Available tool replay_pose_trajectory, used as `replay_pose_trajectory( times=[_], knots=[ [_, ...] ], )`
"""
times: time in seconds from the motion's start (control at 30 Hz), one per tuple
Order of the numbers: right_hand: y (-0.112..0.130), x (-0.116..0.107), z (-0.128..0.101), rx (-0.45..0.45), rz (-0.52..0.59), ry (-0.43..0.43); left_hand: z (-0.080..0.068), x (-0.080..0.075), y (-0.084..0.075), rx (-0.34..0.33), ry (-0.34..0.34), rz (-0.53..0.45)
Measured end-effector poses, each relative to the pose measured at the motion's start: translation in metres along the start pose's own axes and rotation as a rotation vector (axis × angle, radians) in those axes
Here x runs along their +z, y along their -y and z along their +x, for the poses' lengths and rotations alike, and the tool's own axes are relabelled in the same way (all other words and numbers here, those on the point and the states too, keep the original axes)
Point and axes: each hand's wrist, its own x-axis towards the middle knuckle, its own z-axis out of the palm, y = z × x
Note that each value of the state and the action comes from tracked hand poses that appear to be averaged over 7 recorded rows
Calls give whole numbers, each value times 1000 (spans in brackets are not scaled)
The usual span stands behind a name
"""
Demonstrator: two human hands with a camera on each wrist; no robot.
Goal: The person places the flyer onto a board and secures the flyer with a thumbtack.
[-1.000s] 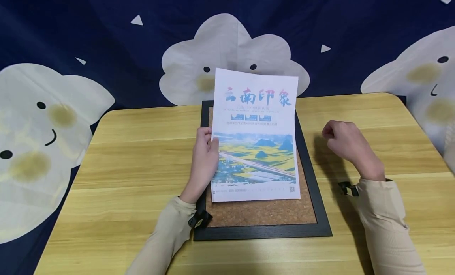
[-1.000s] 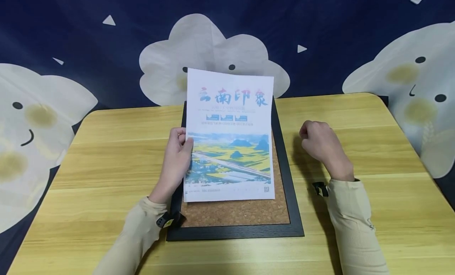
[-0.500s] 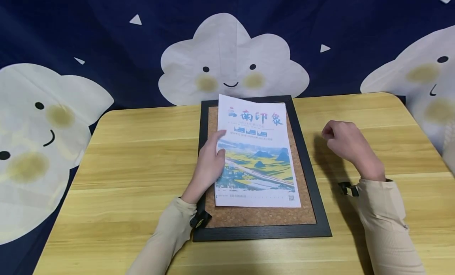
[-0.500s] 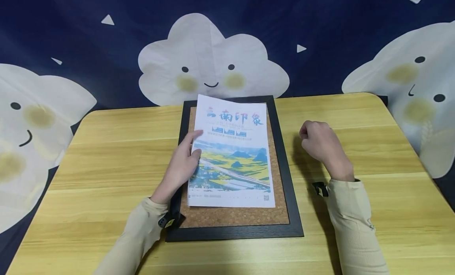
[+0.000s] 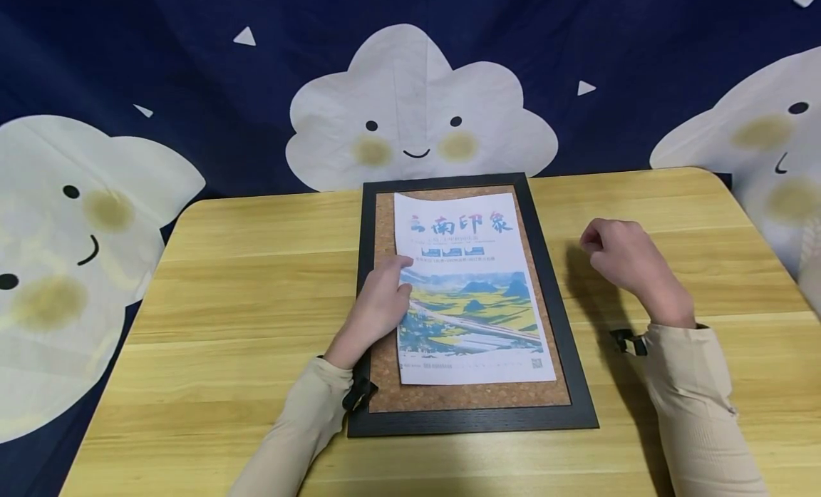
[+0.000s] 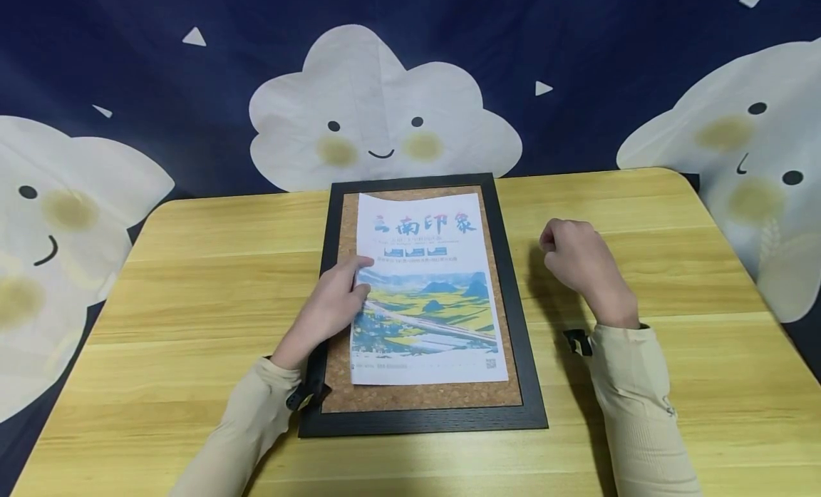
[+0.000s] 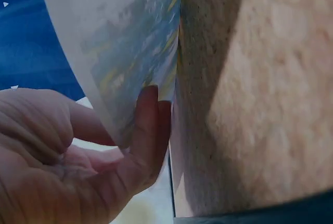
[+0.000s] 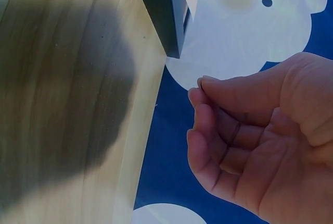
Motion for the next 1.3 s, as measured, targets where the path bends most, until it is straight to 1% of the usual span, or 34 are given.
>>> replay_pose_trajectory(
  times=[0.13, 0.2, 0.4, 0.57, 0.8, 0.97, 1.07, 1.2, 1.3],
  knots=[
    [0, 0, 0, -3, -3, 1, 0, 0, 0, -22, 43, 49],
    [-1, 1, 0, -5, -4, -2, 0, -1, -1, -38, 50, 68],
    [-1, 1, 0, -11, -6, -10, -1, -2, -2, -72, 40, 85],
    [-1, 2, 0, -10, -6, -12, -1, -4, -1, -79, 43, 109],
    [-2, 2, 0, -14, -10, -11, -1, -6, 0, -79, 43, 146],
    [-2, 2, 1, -14, -13, -13, -3, -7, 1, -78, 43, 156],
    [-2, 2, 1, -12, -11, -11, -5, -8, 0, -71, 37, 183],
    [-2, 2, 1, -16, -15, -15, -8, -11, -3, -50, 23, 237],
    [-2, 2, 1, -21, -18, -16, -10, -13, -5, -16, 54, 284]
  ],
)
